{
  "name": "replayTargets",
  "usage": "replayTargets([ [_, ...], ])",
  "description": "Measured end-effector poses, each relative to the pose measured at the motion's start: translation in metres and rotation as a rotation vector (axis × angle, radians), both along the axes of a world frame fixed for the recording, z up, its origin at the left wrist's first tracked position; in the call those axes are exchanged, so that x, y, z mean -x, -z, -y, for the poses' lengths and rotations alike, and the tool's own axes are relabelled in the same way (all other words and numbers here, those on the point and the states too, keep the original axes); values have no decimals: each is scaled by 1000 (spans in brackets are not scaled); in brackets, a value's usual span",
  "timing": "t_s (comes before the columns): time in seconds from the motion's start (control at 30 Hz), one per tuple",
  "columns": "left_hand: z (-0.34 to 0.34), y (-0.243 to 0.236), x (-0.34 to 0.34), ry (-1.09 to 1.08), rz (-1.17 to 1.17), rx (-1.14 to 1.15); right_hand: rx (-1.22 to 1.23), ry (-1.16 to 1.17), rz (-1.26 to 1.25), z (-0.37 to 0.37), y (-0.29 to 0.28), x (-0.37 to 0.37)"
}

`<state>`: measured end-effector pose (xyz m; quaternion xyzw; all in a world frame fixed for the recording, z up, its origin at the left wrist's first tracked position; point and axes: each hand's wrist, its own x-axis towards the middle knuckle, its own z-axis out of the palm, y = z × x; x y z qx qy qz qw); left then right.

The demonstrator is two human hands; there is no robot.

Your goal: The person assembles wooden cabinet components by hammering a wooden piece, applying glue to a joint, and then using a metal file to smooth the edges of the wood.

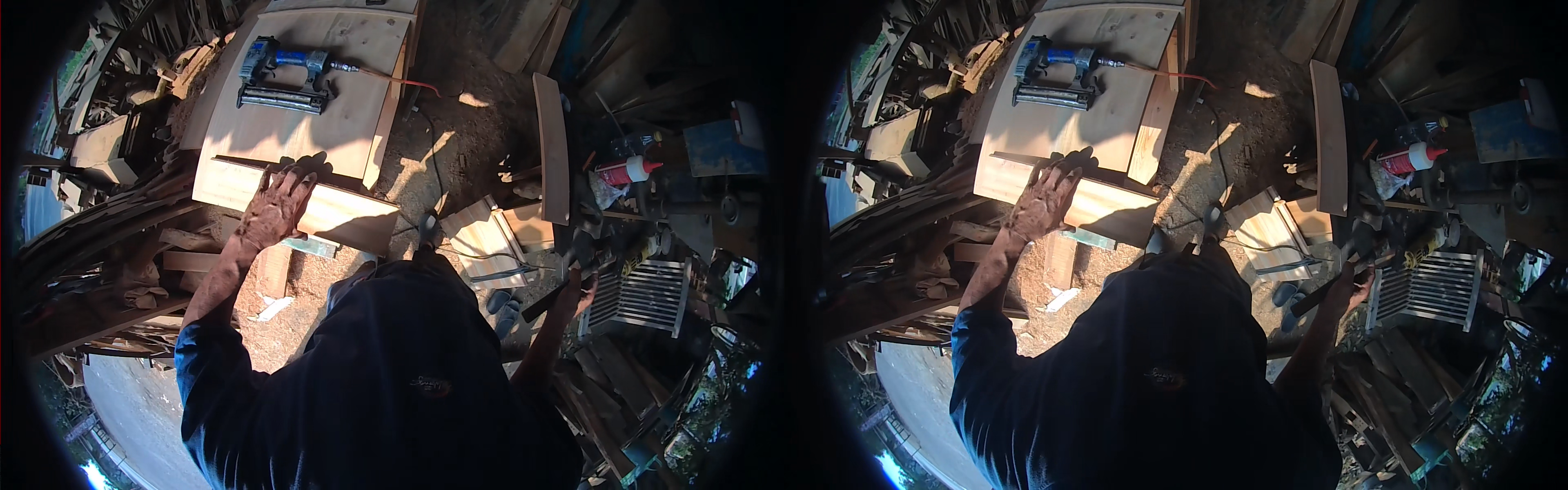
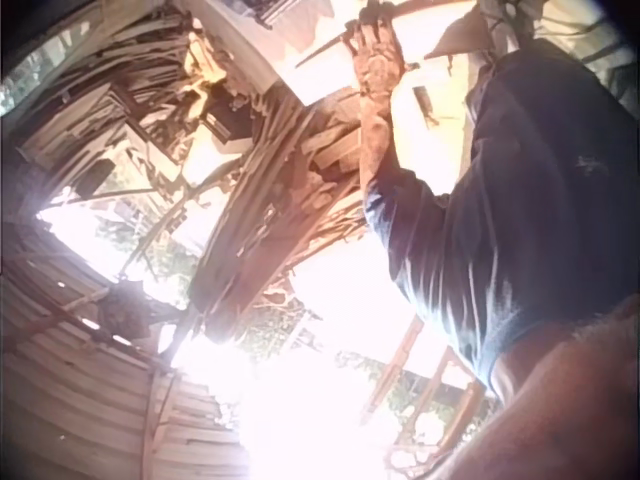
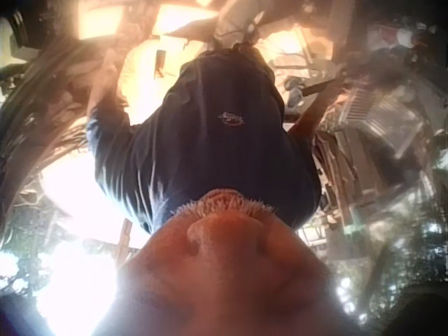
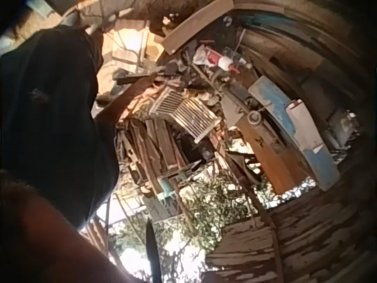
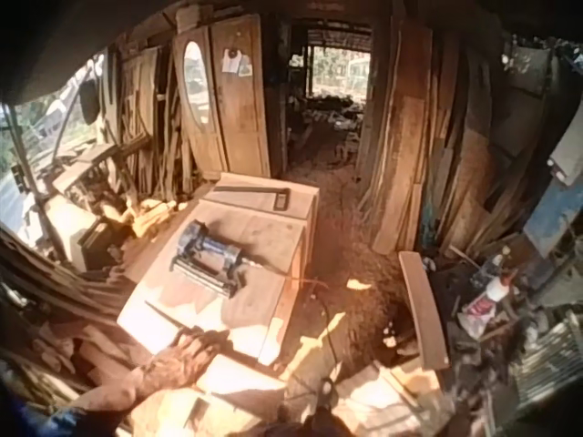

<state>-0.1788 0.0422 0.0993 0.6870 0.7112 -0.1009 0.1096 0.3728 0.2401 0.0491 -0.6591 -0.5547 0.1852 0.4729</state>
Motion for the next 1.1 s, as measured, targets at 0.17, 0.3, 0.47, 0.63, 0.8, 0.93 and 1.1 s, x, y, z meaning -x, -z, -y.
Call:
replayTargets([
  [0.17, 0, 9, -1, -5, 70, -132, 171, -468, -59, 25, -63, 67],
  [0.3, 1, 5, 0, -2, 73, -133, 63, -886, 359, 51, -78, 113],
  [0.47, 14, 16, 2, -30, 63, -216, 60, -1331, 586, 71, -90, 179],
  [0.63, 19, 48, 8, 42, -228, -243, -4, -1474, 626, 60, -47, 205],
  [0.8, 17, 55, 7, 29, -155, -224, -55, -1454, 646, 62, -72, 212],
  [0.93, 21, 56, 10, 36, -193, -249, -679, -1248, 815, 68, -112, 207],
  [1.1, 21, 54, 7, 31, -134, -220, -347, -1233, 726, 71, -88, 208],
])
